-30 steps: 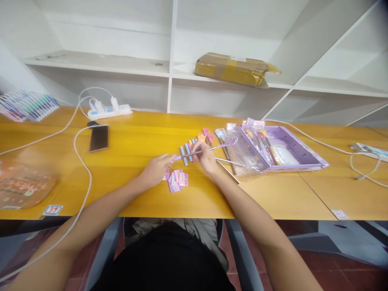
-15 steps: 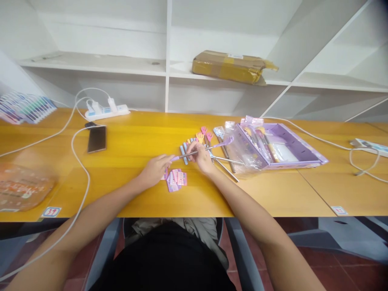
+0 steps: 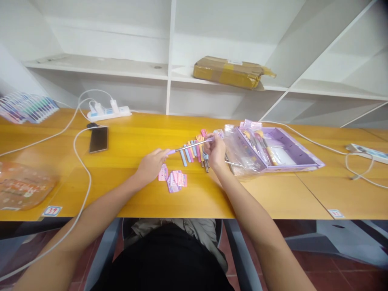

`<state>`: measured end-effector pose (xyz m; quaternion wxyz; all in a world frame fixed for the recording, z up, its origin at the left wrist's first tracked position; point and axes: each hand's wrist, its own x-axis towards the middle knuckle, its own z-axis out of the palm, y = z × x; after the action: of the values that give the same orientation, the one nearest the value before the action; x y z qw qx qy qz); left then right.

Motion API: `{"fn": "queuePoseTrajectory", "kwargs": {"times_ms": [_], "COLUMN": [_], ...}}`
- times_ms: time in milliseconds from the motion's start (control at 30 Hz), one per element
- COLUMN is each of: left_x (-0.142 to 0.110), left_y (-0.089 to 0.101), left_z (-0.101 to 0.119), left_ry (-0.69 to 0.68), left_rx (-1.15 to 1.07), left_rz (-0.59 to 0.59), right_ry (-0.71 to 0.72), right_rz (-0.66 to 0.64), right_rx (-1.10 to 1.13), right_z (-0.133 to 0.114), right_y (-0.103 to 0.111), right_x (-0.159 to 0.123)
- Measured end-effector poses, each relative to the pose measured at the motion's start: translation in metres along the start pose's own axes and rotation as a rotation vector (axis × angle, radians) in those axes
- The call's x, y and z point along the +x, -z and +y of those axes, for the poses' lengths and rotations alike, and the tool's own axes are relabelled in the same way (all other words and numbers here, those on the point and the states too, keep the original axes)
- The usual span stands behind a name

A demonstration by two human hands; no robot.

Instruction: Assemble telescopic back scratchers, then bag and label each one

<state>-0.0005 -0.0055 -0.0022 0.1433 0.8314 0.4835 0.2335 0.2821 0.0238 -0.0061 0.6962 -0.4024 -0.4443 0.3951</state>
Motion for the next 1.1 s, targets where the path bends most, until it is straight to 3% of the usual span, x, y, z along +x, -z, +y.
{"fn": "queuePoseTrajectory", "kwargs": {"times_ms": [233, 467, 867, 1100], "left_x": [-0.001, -0.004, -0.005, -0.005], "left_y": [0.002, -0.001, -0.003, -0.002], "left_z": [0.004, 0.0, -0.002, -0.001], "left_ry": [-0.018, -0.062, -0.046, -0.034], "left_rx": [0.079, 0.048, -0.123, -0.156], "left_rz": [-0.059, -0.072, -0.039, -0.037], "right_ry": [0.067, 0.045, 0.102, 0.095], "right_rz": [0.187, 0.15, -0.023, -0.059], "right_rx": [-0.115, -0.191, -0.2, -0.219], "right_z": [0.012, 0.017, 0.003, 0.001], "right_y": [0.004, 0.005, -0.01, -0.01], "right_x": [0.003, 0.004, -0.014, -0.018]}}
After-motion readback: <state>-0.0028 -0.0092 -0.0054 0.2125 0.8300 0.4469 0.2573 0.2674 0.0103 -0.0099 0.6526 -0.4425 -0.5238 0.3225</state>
